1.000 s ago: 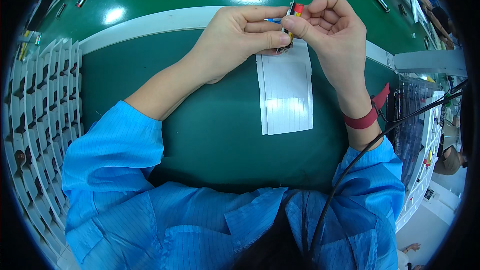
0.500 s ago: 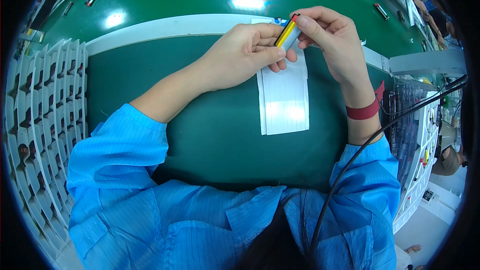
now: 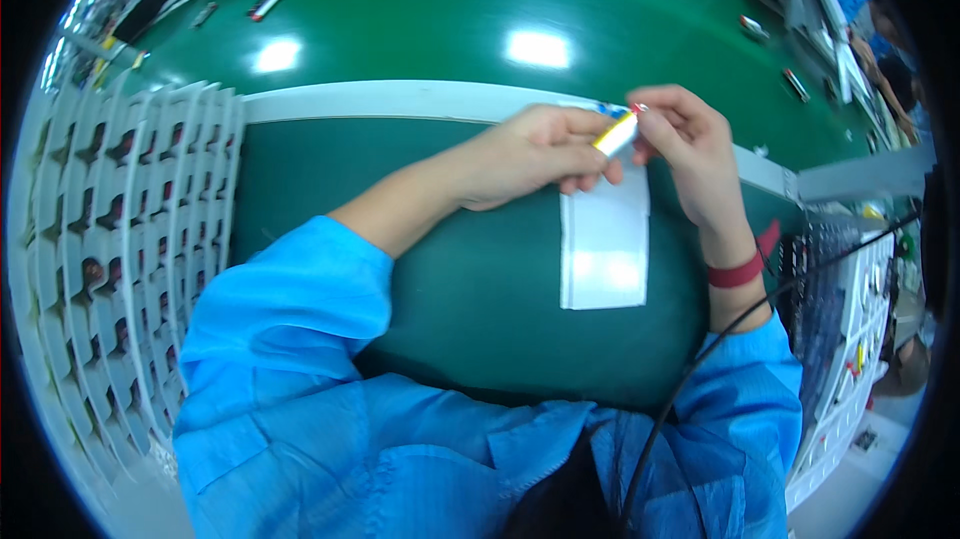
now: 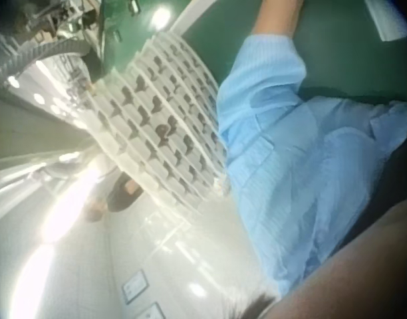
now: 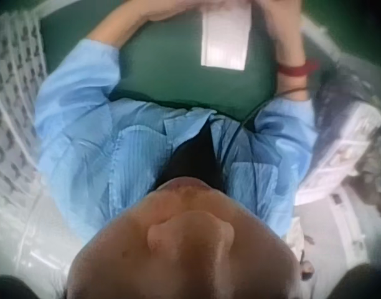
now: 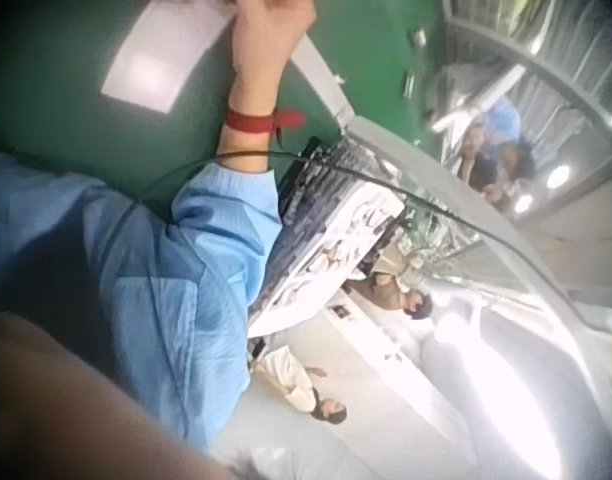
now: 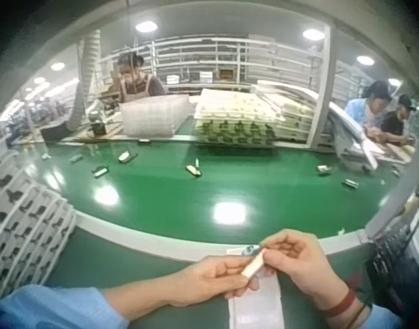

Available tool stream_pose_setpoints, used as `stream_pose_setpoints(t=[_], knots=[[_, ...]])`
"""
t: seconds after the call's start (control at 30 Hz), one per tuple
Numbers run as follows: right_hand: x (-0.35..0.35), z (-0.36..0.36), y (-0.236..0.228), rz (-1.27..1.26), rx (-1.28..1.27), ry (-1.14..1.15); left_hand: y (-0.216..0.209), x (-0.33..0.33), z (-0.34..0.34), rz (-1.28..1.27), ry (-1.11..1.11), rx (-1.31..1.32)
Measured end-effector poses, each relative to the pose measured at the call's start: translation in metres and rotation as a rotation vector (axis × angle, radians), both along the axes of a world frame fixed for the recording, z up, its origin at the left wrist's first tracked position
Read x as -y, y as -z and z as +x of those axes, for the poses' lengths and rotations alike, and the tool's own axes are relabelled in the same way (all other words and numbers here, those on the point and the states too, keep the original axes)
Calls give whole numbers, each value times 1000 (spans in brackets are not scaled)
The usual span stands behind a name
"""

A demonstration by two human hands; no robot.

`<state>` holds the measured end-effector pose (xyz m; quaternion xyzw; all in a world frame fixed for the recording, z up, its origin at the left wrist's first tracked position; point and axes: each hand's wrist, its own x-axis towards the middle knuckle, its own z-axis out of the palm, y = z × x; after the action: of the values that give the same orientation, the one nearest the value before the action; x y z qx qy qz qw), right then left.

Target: The person assembles small electronic components by hand, connecting a battery to a printed circuit board with small wires, then placing the connected components into a plastic housing.

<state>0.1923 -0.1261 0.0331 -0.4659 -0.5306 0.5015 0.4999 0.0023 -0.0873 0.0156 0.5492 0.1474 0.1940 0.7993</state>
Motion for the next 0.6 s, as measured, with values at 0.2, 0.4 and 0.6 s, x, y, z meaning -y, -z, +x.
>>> stream_pose_setpoints(t=[0.2, 0.4, 0.6], knots=[[-5, 14, 2, -123, -121, -97, -2, 10, 4, 469, -155, -249], [-58, 90, 34, 39, -82, 410, -1, -46, 2, 1421, -779, -237], [-72, 100, 45, -25, 201, 594, 14, -185, -15, 1586, -868, -645]])
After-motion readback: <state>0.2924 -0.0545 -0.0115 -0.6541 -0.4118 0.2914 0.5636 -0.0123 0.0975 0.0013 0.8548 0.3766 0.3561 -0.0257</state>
